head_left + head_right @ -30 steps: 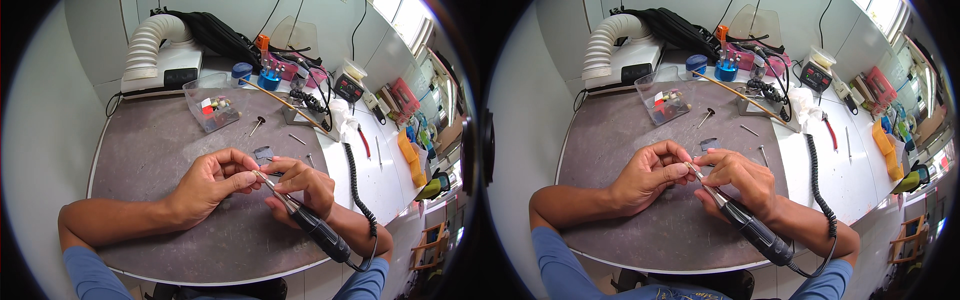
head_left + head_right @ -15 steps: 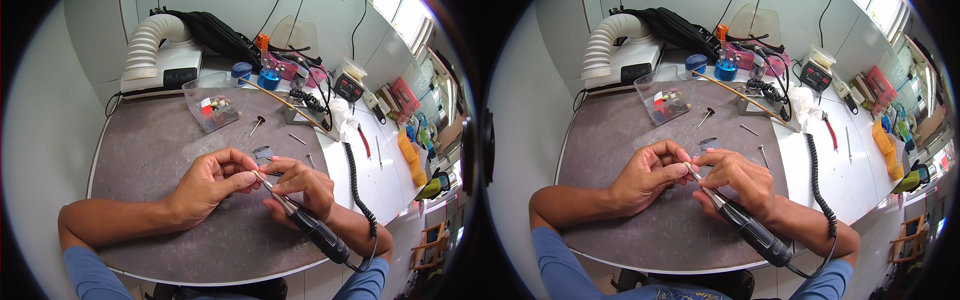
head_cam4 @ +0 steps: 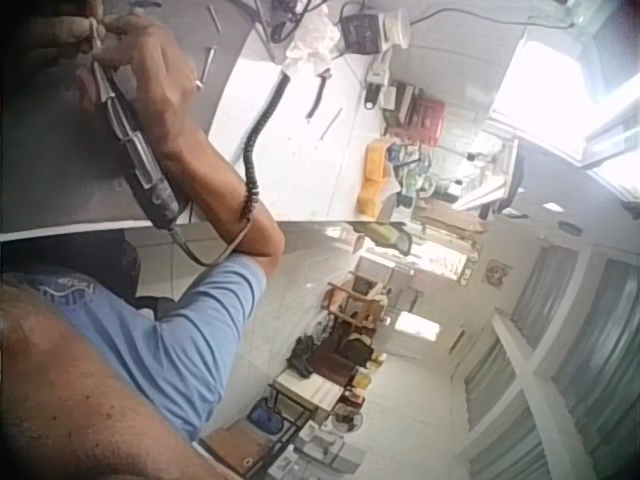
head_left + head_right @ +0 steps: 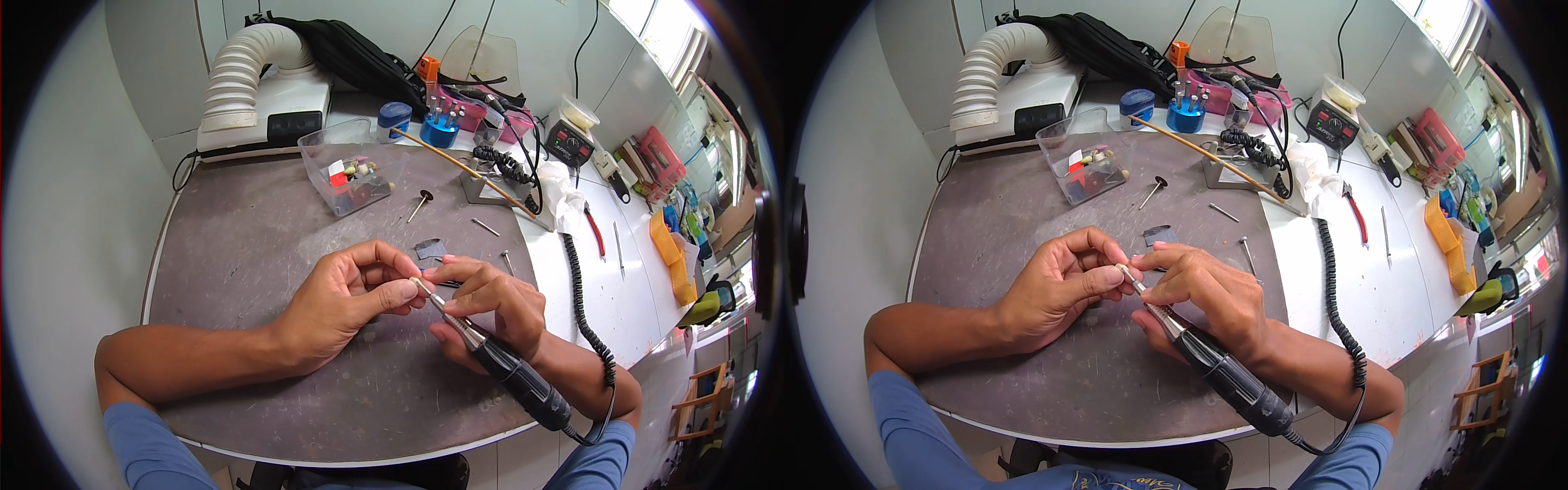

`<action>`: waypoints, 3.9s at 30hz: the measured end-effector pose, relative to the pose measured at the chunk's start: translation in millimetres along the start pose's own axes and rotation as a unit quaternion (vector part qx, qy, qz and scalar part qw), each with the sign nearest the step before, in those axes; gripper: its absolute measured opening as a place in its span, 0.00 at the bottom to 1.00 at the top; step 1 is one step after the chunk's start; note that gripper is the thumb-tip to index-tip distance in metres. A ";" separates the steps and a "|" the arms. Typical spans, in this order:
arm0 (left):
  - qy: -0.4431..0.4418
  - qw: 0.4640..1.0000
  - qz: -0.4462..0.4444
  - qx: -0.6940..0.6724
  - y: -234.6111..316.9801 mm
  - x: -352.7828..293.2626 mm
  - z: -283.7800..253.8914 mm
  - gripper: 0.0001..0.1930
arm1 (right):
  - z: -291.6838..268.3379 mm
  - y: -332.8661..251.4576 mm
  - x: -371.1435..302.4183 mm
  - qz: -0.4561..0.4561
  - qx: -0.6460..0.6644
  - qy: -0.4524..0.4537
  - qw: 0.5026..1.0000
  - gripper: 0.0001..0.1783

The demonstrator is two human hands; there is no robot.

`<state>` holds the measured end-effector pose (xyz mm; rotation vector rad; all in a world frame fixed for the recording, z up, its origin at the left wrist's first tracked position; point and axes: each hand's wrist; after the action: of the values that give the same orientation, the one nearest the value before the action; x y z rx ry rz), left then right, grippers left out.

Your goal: The person holds a small dental part and uses a rotary handpiece tool to polish its surface, moving the tool across different areas of the part.

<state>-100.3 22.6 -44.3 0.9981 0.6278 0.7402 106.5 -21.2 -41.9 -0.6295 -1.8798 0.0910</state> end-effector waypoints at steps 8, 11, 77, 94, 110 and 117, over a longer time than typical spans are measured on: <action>0.001 1.000 0.004 -0.005 -0.2 0.2 -0.1 0.08 | 0.8 1.2 -0.9 0.004 0.007 0.008 1.000 0.13; 0.001 1.000 0.002 -0.001 0.3 -0.3 0.6 0.08 | 0.0 1.9 -1.9 0.016 0.011 0.014 1.000 0.12; 0.002 1.000 0.011 -0.006 1.6 -2.0 1.5 0.08 | -2.5 -0.8 -1.0 0.030 -0.017 0.007 0.999 0.13; 0.009 1.000 -0.001 -0.009 -1.6 -0.3 0.7 0.07 | -1.2 -4.3 2.1 0.011 -0.041 -0.010 0.999 0.13; 0.013 0.999 -0.025 -0.028 1.8 -2.0 0.3 0.06 | 1.1 -2.6 0.2 0.017 -0.057 -0.001 0.998 0.13; 0.004 0.998 -0.034 -0.051 -0.1 -0.3 -1.5 0.07 | -0.2 -3.5 0.5 0.012 -0.076 -0.002 0.997 0.14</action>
<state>-101.6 23.1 -45.0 0.8757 0.6218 0.7101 105.2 -24.1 -40.1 -0.7567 -1.8944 -0.0351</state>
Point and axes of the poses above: each hand's wrist, its own x-axis towards the middle knuckle, its own z-axis out of the palm, y = z × x, and after that the axes turned 8 degrees about y, right-handed
